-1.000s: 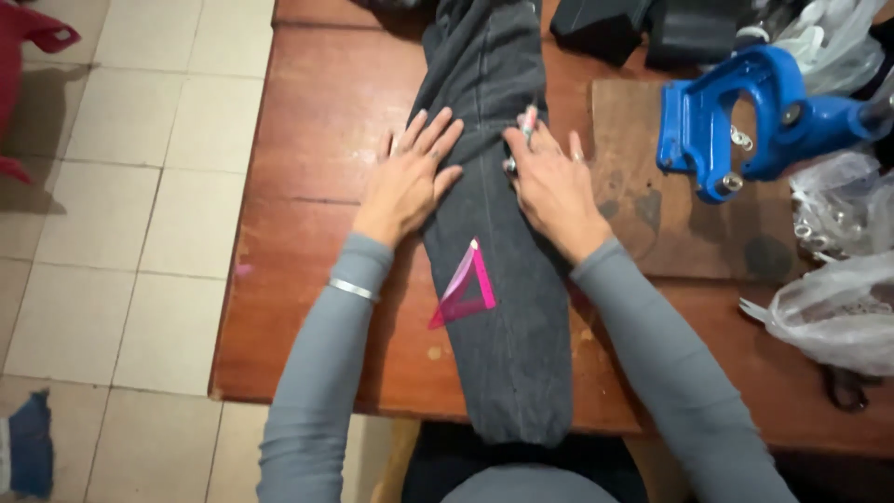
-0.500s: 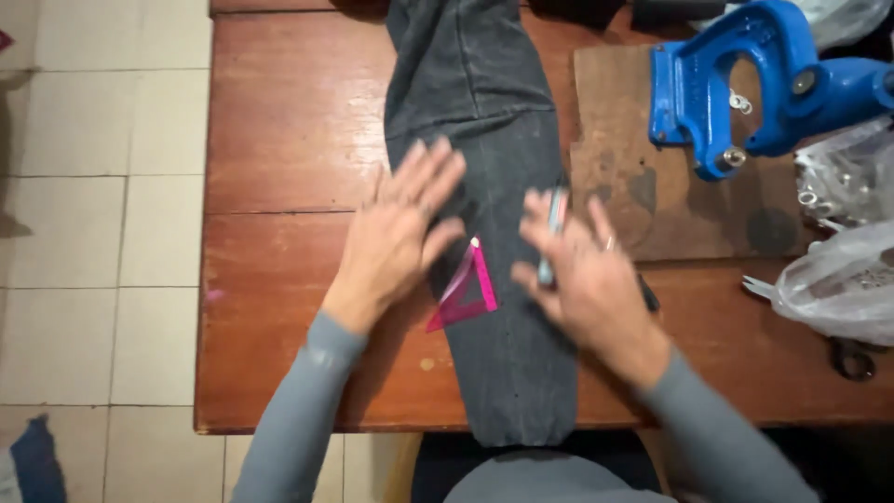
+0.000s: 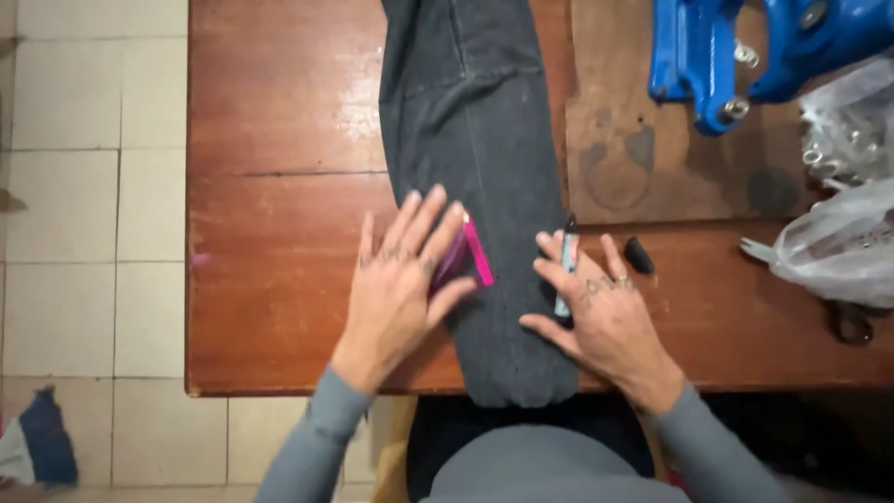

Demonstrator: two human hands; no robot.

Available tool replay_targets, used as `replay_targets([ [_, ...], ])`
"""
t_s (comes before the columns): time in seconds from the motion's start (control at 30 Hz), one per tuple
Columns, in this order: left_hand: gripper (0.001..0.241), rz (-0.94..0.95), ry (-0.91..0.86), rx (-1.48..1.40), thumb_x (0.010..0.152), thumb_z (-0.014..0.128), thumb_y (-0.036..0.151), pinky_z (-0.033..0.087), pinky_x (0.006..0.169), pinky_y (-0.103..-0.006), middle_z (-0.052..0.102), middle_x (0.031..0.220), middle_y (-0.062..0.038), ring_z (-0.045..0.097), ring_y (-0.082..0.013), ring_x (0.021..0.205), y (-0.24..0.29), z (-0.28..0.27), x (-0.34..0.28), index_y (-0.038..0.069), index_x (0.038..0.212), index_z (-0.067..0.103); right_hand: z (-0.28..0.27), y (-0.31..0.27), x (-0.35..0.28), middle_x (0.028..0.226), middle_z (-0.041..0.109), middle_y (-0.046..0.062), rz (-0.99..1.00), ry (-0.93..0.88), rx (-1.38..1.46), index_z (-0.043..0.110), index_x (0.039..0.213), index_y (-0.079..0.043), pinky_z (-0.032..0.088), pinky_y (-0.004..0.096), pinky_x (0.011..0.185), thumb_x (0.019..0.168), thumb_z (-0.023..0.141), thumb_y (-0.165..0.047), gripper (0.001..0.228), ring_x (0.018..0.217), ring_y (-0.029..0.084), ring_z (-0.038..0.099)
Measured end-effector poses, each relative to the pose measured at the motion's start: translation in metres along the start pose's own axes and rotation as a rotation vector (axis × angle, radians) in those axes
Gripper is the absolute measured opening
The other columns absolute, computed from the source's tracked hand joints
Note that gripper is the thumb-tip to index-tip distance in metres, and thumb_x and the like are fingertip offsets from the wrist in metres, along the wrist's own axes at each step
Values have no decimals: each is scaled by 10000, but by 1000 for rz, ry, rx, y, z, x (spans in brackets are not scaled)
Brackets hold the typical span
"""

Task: Marking a garment with a ruler and marker then cutting it with scissors.

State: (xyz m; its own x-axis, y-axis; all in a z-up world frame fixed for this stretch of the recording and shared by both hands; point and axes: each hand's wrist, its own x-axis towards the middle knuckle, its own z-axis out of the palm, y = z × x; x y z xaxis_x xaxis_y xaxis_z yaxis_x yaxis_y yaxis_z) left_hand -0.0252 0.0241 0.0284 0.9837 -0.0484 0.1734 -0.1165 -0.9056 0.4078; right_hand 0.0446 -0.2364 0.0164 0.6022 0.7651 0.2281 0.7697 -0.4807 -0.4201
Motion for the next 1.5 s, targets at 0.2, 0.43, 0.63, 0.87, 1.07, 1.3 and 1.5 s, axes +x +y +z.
replay_targets([
  [0.2,724,-47,58,-25,879,759,352,287,1200,-595,495,1564,-79,448,-271,1456,20,20,-25,99,1505,498,10,-11,-4,1497,563,92,31,58,32,482,1384,-96,264,553,1240,876,790,-329,638,1413,297,515],
  [0.43,590,18,69,32,910,747,299,287,1226,-578,572,1512,-17,470,-235,1451,9,27,-2,142,1450,570,12,-11,-6,1491,565,99,75,61,33,496,1375,-98,284,570,1220,871,782,-311,617,1401,294,521],
  [0.63,661,36,12,24,858,741,362,266,1174,-633,539,1511,-21,432,-298,1441,-5,15,26,147,1453,548,13,-11,-6,1491,560,94,93,33,31,513,1352,-104,300,570,1198,861,778,-322,599,1396,306,517],
  [0.87,628,32,-35,-9,902,723,304,274,1184,-622,521,1545,9,426,-283,1471,-11,17,24,189,1492,539,13,-8,-6,1492,559,83,101,29,31,533,1334,-109,313,556,1198,862,777,-325,574,1401,303,511],
  [1.07,625,-106,10,-29,894,724,271,256,1202,-638,517,1561,32,427,-263,1479,0,18,11,201,1488,542,15,-8,-6,1490,562,79,110,4,28,535,1329,-99,305,573,1197,856,778,-329,580,1386,291,520],
  [1.3,607,-138,45,-90,911,726,293,235,1200,-654,515,1559,29,413,-263,1485,1,28,11,202,1481,540,14,-8,-4,1492,558,80,122,1,37,533,1329,-102,305,577,1193,854,776,-327,579,1387,299,522],
  [1.5,620,-212,100,-163,925,728,293,229,1201,-665,505,1564,1,408,-284,1496,16,25,13,183,1495,512,16,-6,-6,1492,559,69,128,-10,22,545,1321,-109,305,555,1201,846,781,-328,574,1385,276,525],
])
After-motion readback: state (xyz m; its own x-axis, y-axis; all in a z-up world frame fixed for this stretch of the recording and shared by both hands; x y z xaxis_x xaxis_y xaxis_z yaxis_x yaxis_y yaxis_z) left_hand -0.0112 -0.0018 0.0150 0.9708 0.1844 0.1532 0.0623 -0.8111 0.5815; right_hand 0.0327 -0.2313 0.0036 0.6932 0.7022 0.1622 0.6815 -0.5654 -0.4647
